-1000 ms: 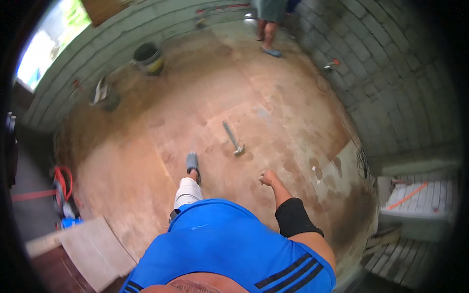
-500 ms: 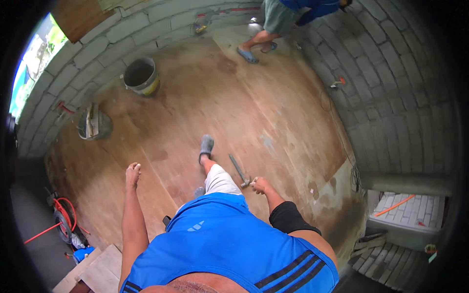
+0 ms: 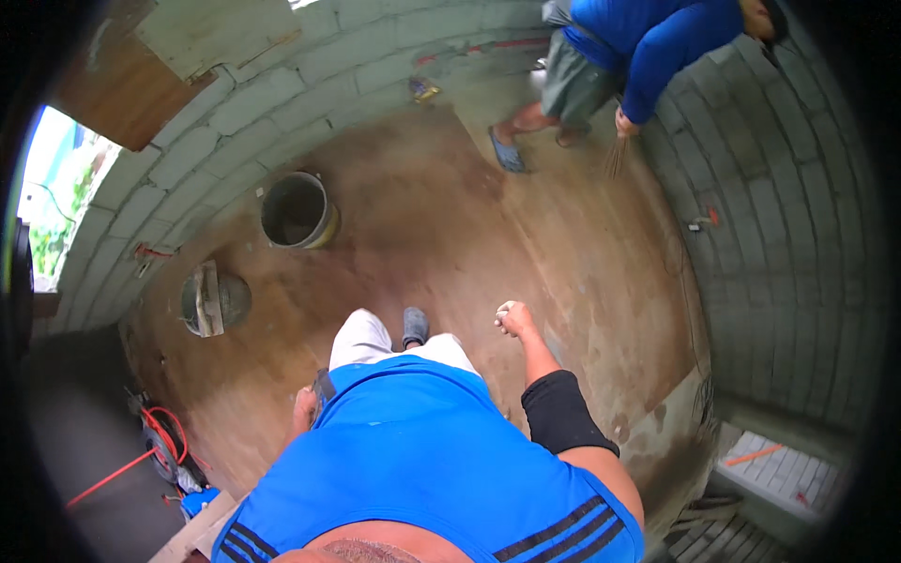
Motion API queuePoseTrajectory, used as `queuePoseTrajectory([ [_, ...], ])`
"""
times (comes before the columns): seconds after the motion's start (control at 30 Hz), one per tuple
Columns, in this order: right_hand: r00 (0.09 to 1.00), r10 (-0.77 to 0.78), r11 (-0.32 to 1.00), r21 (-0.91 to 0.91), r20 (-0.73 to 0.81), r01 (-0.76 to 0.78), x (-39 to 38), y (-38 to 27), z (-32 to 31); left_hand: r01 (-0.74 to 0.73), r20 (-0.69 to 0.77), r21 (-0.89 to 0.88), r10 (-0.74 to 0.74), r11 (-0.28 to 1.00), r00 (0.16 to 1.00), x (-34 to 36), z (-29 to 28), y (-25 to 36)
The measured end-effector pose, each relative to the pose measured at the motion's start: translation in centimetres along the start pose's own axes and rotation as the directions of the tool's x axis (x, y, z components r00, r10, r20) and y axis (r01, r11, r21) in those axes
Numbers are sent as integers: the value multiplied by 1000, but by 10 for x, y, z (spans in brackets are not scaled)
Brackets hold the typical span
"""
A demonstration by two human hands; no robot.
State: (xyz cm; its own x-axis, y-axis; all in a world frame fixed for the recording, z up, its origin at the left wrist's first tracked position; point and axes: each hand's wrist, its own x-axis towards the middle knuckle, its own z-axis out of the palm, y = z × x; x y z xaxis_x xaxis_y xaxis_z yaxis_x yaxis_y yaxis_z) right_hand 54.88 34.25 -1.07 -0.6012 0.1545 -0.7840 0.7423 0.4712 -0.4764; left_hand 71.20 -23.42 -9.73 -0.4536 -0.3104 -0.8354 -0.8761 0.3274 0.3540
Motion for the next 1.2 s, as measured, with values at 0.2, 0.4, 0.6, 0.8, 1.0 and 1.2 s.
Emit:
queuePoseTrajectory([
  [0.2, 989, -16, 975, 216, -149, 49, 83, -97, -54, -328, 106, 279, 310, 903, 945, 78, -19, 175],
  [0.4, 987, 150, 961, 243, -55, -132, 144, -121, -76, -461, 157, 327, 434, 825, 887, 242, -13, 372],
  [0.6, 978, 202, 927, 312, 52, -208, 162, -215, -114, -405, 159, 39, 395, 913, 905, 261, 4, 672],
  [0.8, 991, 3, 918, 393, 135, -56, 255, -310, -141, -350, 318, -272, 427, 896, 846, 263, 21, 833],
  [1.0, 996, 9, 862, 505, 89, -53, 380, -387, -182, -221, 436, -353, 369, 909, 821, 351, 67, 916],
  [1.2, 982, 174, 753, 634, 66, -176, 424, -365, -176, -95, 505, -271, 226, 958, 833, 510, 162, 938],
])
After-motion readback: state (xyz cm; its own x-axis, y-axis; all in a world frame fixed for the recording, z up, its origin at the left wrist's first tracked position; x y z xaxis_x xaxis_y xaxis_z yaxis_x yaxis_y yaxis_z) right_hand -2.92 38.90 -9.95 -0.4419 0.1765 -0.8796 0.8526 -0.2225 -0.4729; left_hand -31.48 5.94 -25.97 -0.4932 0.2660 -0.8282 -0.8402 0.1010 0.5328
